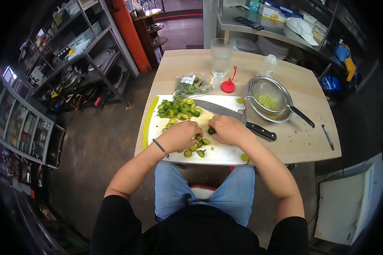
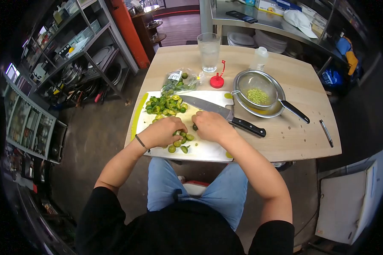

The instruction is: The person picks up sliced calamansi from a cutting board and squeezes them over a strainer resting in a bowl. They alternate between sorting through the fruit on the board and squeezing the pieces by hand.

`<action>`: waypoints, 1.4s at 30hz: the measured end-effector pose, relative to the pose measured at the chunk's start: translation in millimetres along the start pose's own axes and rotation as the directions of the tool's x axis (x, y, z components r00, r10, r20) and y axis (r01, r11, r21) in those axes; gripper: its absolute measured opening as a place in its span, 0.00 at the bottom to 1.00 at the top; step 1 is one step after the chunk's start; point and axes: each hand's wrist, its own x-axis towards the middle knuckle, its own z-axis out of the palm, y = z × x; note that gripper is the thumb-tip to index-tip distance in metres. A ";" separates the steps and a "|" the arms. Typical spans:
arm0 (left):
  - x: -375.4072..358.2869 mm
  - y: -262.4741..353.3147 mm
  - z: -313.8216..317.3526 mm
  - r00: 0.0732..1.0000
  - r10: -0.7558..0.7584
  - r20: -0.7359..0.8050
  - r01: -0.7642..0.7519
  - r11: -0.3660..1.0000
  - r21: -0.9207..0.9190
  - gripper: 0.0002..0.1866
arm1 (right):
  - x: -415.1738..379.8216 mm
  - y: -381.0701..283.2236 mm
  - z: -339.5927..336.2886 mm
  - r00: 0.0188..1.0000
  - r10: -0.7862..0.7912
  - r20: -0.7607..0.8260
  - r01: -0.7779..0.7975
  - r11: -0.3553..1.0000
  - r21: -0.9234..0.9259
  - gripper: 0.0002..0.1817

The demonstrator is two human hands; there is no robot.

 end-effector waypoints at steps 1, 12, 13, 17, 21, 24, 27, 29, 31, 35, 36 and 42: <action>1.7 0.2 0.5 1.000 -0.015 0.006 0.015 1.000 -0.005 0.14 | -4.3 -0.7 0.0 0.999 0.000 -0.041 0.001 1.000 0.026 0.11; 16.3 1.2 -2.1 0.997 -0.023 -0.076 0.020 0.999 -0.036 0.13 | -10.5 12.0 13.1 0.995 -0.011 -0.104 0.016 0.999 0.042 0.11; 18.6 1.1 -4.6 0.993 -0.016 -0.121 0.002 0.994 -0.113 0.12 | -14.3 16.5 9.1 0.982 -0.041 -0.183 0.062 0.992 0.107 0.12; 31.9 5.8 -19.9 0.956 -0.020 -0.292 -0.056 0.967 -0.248 0.12 | -37.6 39.2 -38.3 0.937 0.040 -0.346 0.066 0.956 0.287 0.13; 66.6 24.5 -28.0 0.915 -0.001 -0.402 -0.149 0.928 -0.341 0.10 | -64.2 86.6 -90.1 0.858 0.206 -0.471 -0.115 0.970 0.215 0.13; 101.8 40.4 -26.2 0.932 -0.190 -0.310 -0.115 0.656 -0.746 0.14 | -76.3 118.5 -104.6 0.831 0.300 -0.468 -0.261 0.954 0.149 0.12; 137.3 56.5 -21.7 0.947 -0.210 -0.242 -0.155 0.362 -0.919 0.22 | -77.8 150.0 -92.4 0.901 0.239 -0.362 -0.267 0.963 -0.030 0.10; 159.4 59.4 -16.0 0.951 -0.189 -0.246 -0.162 0.375 -0.913 0.21 | -76.5 162.7 -83.8 0.912 0.230 -0.339 -0.264 0.963 -0.059 0.10; 177.6 62.8 -15.3 0.954 -0.166 -0.251 -0.151 0.455 -0.878 0.21 | -75.0 167.0 -82.3 0.923 0.218 -0.315 -0.257 0.962 -0.087 0.09; 207.9 71.4 -14.6 0.940 -0.186 -0.287 -0.114 0.621 -0.776 0.19 | -72.0 170.5 -82.3 0.907 0.252 -0.336 -0.301 0.949 -0.099 0.10; 215.1 71.8 -13.7 0.937 -0.162 -0.310 -0.106 0.713 -0.693 0.18 | -71.7 171.6 -82.9 0.903 0.263 -0.338 -0.310 0.946 -0.091 0.09; 244.7 77.3 -0.9 0.889 0.091 -0.449 -0.201 0.959 -0.202 0.13 | -66.4 181.1 -76.9 0.887 0.246 -0.392 -0.298 0.952 -0.077 0.08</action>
